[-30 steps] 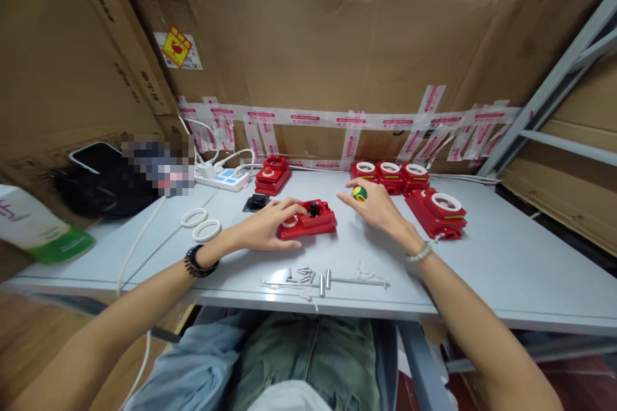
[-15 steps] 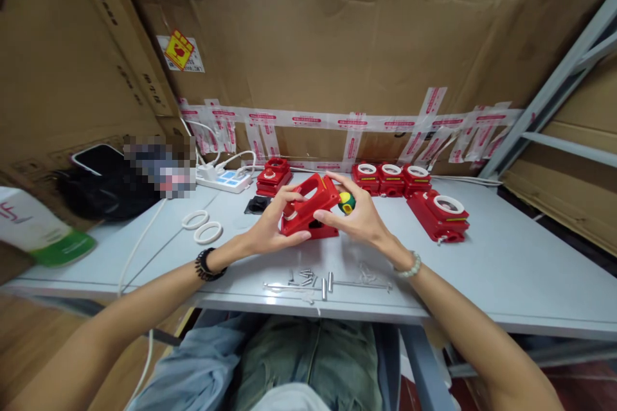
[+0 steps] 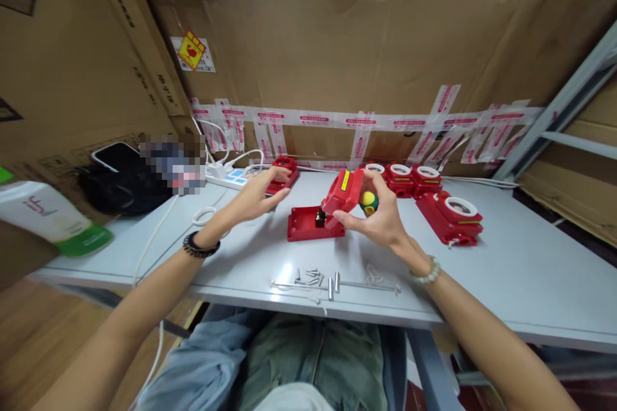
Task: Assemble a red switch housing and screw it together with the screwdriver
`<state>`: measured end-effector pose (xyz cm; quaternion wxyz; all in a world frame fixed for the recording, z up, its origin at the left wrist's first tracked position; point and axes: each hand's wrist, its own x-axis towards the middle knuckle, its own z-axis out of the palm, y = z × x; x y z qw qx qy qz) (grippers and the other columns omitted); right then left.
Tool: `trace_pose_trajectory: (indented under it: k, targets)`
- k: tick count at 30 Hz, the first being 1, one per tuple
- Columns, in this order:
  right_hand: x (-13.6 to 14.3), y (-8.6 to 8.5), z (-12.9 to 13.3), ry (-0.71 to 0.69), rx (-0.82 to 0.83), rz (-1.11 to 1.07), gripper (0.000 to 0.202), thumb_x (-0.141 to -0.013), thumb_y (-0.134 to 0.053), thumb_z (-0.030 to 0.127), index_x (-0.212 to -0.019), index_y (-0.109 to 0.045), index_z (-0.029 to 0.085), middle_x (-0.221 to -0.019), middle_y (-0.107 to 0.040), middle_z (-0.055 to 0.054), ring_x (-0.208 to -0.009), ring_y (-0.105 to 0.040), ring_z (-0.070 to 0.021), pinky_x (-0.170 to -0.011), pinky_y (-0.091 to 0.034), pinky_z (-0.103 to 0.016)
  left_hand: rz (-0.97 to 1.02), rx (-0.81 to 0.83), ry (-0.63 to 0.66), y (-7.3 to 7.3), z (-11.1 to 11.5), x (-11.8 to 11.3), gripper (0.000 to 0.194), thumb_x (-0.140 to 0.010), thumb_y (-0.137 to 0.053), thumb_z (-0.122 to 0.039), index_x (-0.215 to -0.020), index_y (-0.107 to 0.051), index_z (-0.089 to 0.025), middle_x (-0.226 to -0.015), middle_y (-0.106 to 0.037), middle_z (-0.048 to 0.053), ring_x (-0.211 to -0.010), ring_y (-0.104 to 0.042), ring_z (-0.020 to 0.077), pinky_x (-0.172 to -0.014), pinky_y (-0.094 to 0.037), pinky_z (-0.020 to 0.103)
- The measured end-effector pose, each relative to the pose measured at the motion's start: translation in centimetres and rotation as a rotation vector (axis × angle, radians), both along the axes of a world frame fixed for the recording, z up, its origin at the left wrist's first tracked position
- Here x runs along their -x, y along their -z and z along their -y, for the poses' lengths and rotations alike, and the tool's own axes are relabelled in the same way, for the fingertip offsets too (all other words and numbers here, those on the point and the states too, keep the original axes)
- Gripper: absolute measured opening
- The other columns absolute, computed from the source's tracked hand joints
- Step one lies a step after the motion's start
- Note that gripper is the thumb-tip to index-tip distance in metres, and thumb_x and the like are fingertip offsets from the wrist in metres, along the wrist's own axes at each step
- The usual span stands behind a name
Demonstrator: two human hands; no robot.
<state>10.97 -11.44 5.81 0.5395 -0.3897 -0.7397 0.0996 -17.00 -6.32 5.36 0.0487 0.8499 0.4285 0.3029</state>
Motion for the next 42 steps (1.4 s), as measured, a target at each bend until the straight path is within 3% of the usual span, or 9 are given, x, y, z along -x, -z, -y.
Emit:
trace_pose_trajectory:
  k: [3, 11, 17, 21, 25, 31, 34, 37, 42]
  targets:
    - [-0.3, 0.4, -0.2, 0.029, -0.017, 0.04, 0.065, -0.06, -0.082, 0.044, -0.113, -0.052, 0.022, -0.098, -0.073, -0.007, -0.088, -0.071, -0.0256, -0.08, -0.058, -0.04, -0.321, 0.163, -0.213, -0.8, -1.8, 3.8, 0.036, -0.088, -0.05, -0.041, -0.115, -0.056, -0.018, -0.118, -0.067, 0.014, -0.113, -0.06, 0.0336, -0.096, -0.044, 0.051]
    - [-0.2, 0.3, 0.3, 0.098, -0.096, 0.074, 0.068, -0.06, -0.082, 0.046, -0.116, -0.05, 0.023, -0.096, -0.071, -0.007, -0.085, -0.07, -0.0265, -0.076, -0.058, -0.042, -0.366, 0.374, -0.457, -0.2, -0.2, 11.5, 0.063, -0.075, -0.054, -0.058, -0.123, -0.053, -0.018, -0.119, -0.065, 0.015, -0.105, -0.064, 0.0319, -0.087, -0.05, 0.039]
    - [-0.3, 0.2, 0.4, 0.113, -0.117, 0.117, 0.07, -0.061, -0.082, 0.047, -0.119, -0.049, 0.024, -0.098, -0.069, -0.007, -0.085, -0.069, -0.0259, -0.077, -0.058, -0.043, -0.457, 0.461, -0.533, 2.4, 0.7, 14.5, 0.064, -0.079, -0.045, -0.051, -0.129, -0.054, -0.013, -0.117, -0.068, 0.018, -0.109, -0.064, 0.0322, -0.095, -0.047, 0.039]
    - [-0.4, 0.2, 0.5, 0.108, -0.12, 0.119, 0.071, -0.061, -0.082, 0.046, -0.12, -0.051, 0.022, -0.099, -0.07, -0.009, -0.09, -0.07, -0.0273, -0.08, -0.058, -0.043, -0.399, 0.43, -0.504, 2.6, 0.5, 14.9, 0.062, -0.079, -0.05, -0.053, -0.125, -0.058, -0.012, -0.113, -0.07, 0.017, -0.101, -0.067, 0.0312, -0.09, -0.05, 0.039]
    - [-0.4, 0.4, 0.3, 0.09, -0.167, 0.139, 0.073, -0.06, -0.083, 0.048, -0.12, -0.052, 0.02, -0.095, -0.071, -0.008, -0.085, -0.071, -0.0258, -0.075, -0.06, -0.04, -0.116, 0.149, -0.318, 1.1, 1.0, 11.9, 0.051, -0.084, -0.056, -0.053, -0.119, -0.06, -0.017, -0.124, -0.066, 0.014, -0.108, -0.063, 0.029, -0.093, -0.051, 0.041]
    - [-0.1, 0.5, 0.3, -0.005, -0.43, 0.198, 0.076, -0.058, -0.085, 0.046, -0.123, -0.054, 0.02, -0.098, -0.071, -0.007, -0.074, -0.071, -0.0218, -0.064, -0.061, -0.034, 0.321, -0.127, 0.39, -1.9, 3.0, 0.4, 0.044, -0.09, -0.064, -0.036, -0.13, -0.057, -0.02, -0.128, -0.065, 0.012, -0.111, -0.065, 0.0212, -0.094, -0.055, 0.035]
    - [0.0, 0.7, 0.7, 0.005, -0.505, 0.2, 0.08, -0.056, -0.085, 0.046, -0.126, -0.053, 0.021, -0.103, -0.071, -0.009, -0.074, -0.071, -0.0226, -0.062, -0.06, -0.034, 0.407, -0.281, 0.595, -2.6, 4.2, -4.1, 0.048, -0.086, -0.07, -0.033, -0.13, -0.058, -0.02, -0.125, -0.066, 0.012, -0.112, -0.065, 0.0207, -0.097, -0.054, 0.034]
    - [0.0, 0.9, 1.0, 0.012, -0.557, 0.178, 0.087, -0.053, -0.087, 0.048, -0.128, -0.053, 0.02, -0.105, -0.071, -0.01, -0.075, -0.071, -0.0228, -0.058, -0.06, -0.032, 0.449, -0.399, 0.629, -2.1, 4.8, -6.0, 0.052, -0.083, -0.074, -0.036, -0.13, -0.058, -0.02, -0.123, -0.068, 0.012, -0.114, -0.064, 0.0218, -0.098, -0.054, 0.037]
    - [0.4, 1.1, 1.2, -0.002, -0.571, 0.191, 0.083, -0.06, -0.082, 0.054, -0.13, -0.052, 0.021, -0.106, -0.071, -0.011, -0.075, -0.071, -0.0214, -0.053, -0.058, -0.03, 0.477, -0.454, 0.59, -0.4, 4.8, -5.7, 0.057, -0.082, -0.075, -0.038, -0.132, -0.057, -0.019, -0.123, -0.067, 0.013, -0.113, -0.064, 0.0225, -0.096, -0.055, 0.038]
